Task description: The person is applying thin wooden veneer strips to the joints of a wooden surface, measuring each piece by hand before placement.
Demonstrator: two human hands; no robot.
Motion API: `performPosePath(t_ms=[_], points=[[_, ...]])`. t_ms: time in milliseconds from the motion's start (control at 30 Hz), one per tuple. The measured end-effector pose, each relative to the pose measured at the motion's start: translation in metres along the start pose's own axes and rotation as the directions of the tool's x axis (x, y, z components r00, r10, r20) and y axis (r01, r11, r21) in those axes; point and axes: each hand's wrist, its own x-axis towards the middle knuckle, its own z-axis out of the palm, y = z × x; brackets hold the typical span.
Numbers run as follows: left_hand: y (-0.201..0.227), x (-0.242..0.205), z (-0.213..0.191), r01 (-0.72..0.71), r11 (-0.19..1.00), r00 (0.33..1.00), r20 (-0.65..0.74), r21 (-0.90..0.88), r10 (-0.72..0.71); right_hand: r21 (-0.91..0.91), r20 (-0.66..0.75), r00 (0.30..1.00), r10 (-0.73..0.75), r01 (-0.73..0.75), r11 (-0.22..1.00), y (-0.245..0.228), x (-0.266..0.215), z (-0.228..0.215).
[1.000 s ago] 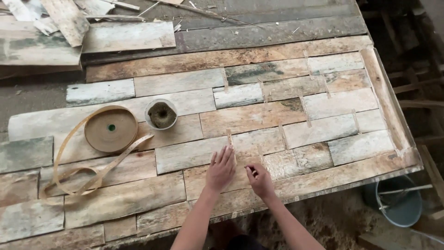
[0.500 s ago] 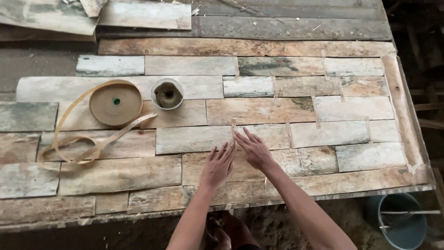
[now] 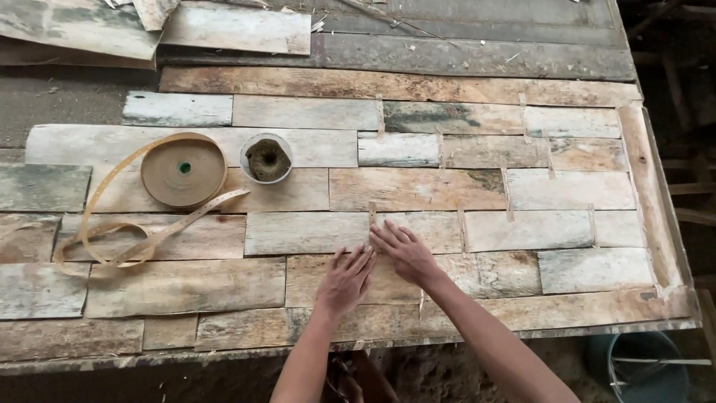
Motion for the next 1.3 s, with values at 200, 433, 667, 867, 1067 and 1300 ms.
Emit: performPosePath(t_ms=[200,433,667,867,1067,1300], points=[[-0.002,0.007,-0.012,-0.015,1.0,1.0,-0.023,0.003,0.015,-0.02,-0.091,0.996,-0.021,0.019,1.0,-0.003,-0.006,0.018],[-0.004,0.005,-0.005,-0.014,1.0,0.999,-0.043,-0.018,0.014,-0.044,-0.138,0.99,0.028,-0.034,0.998,0.005,0.019,0.023],[-0.003,0.002,-0.001,-0.021,0.999,0.996,-0.087,-0.038,0.018,-0.066,-0.077,0.992,0.099,-0.104,0.992,0.01,0.043,0.017],[-0.003,0.006,-0.003,-0.035,0.998,0.994,-0.107,-0.052,0.029,-0.033,-0.011,0.985,0.173,-0.173,0.984,0.011,0.047,0.018],[-0.003,0.003,0.001,-0.052,0.998,0.995,-0.092,-0.036,0.049,0.065,0.02,0.988,0.151,-0.152,0.986,-0.005,0.024,0.015],[-0.005,0.003,-0.001,-0.065,0.998,0.995,-0.074,-0.025,0.063,0.08,0.014,0.989,0.147,-0.147,0.986,-0.038,-0.012,0.003]])
